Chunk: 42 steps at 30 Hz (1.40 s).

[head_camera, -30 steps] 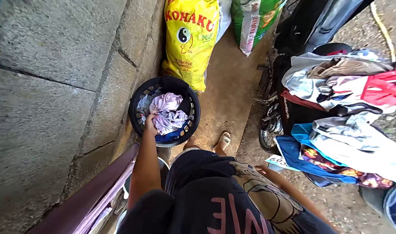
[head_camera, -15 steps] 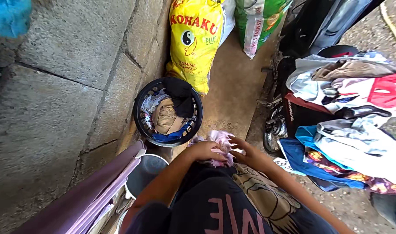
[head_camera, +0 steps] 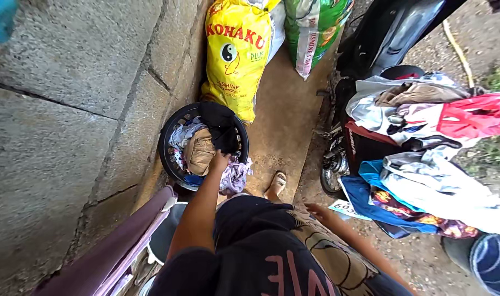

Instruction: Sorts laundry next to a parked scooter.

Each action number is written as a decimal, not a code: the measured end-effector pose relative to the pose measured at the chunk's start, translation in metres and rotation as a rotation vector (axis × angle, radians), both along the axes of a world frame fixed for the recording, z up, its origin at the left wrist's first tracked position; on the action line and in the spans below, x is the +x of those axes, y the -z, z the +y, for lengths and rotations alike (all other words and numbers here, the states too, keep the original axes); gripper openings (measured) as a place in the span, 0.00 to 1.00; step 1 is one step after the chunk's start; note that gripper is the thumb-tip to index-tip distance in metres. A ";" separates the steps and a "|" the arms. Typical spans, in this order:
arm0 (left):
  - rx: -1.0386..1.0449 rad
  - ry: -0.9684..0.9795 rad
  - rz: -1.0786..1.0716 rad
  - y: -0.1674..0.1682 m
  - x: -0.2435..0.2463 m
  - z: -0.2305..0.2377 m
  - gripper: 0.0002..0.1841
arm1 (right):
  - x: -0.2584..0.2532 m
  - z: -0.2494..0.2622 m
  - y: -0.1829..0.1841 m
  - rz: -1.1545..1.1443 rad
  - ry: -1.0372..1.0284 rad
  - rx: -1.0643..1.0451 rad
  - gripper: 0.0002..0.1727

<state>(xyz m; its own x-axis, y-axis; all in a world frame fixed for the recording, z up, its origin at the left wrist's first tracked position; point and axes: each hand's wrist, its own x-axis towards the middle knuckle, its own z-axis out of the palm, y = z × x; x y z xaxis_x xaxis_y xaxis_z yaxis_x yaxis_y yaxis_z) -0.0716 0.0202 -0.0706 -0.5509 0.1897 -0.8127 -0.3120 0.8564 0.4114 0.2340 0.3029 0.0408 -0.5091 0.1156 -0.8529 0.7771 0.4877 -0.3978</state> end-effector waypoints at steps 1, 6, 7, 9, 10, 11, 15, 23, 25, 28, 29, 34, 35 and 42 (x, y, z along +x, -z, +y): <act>-0.047 0.031 0.010 0.002 -0.008 0.010 0.39 | 0.003 0.001 0.001 -0.036 -0.003 0.002 0.25; -0.120 0.107 0.019 0.019 -0.038 0.050 0.50 | 0.004 -0.002 -0.013 -0.177 0.023 0.047 0.26; -0.140 0.131 -0.007 0.018 -0.041 0.054 0.48 | 0.005 -0.003 -0.015 -0.191 0.024 0.055 0.26; -0.166 0.165 -0.066 0.016 -0.041 0.054 0.37 | 0.006 -0.005 -0.019 -0.191 0.038 0.053 0.26; -0.174 0.186 -0.091 0.017 -0.039 0.052 0.31 | 0.008 -0.005 -0.020 -0.180 0.044 0.047 0.26; -0.173 0.208 -0.104 0.022 -0.034 0.049 0.27 | 0.010 -0.005 -0.020 -0.166 0.054 0.046 0.26; -0.009 0.183 -0.091 0.038 -0.018 0.024 0.22 | 0.007 -0.007 -0.019 -0.160 0.101 0.035 0.26; -0.096 -0.046 -0.015 0.034 -0.029 0.040 0.51 | -0.023 -0.016 -0.006 -0.163 0.025 -0.020 0.26; -0.088 -0.023 -0.038 0.040 -0.033 0.050 0.42 | -0.026 -0.015 0.000 -0.158 0.020 -0.025 0.27; -0.121 0.091 -0.061 0.043 -0.030 0.053 0.25 | -0.030 -0.012 0.004 -0.156 0.024 -0.025 0.26; -0.125 0.103 -0.050 0.044 -0.028 0.049 0.23 | -0.033 -0.012 0.005 -0.150 0.026 -0.025 0.26; 0.149 0.209 -0.006 0.034 -0.025 0.047 0.24 | -0.040 -0.011 0.002 -0.083 0.035 -0.020 0.26; 0.215 0.234 -0.045 0.023 -0.023 0.054 0.24 | -0.042 -0.012 -0.002 -0.067 0.040 -0.018 0.26; 0.863 0.471 -0.372 -0.138 0.029 0.083 0.09 | -0.079 -0.025 -0.024 0.243 0.072 -0.022 0.34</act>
<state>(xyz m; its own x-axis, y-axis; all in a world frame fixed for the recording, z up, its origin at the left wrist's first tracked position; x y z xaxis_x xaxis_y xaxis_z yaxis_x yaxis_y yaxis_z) -0.0427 0.1035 0.0673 -0.0143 0.9154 -0.4022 -0.2552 0.3856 0.8867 0.1552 0.2779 0.0647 -0.6904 0.1418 -0.7094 0.6900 0.4239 -0.5867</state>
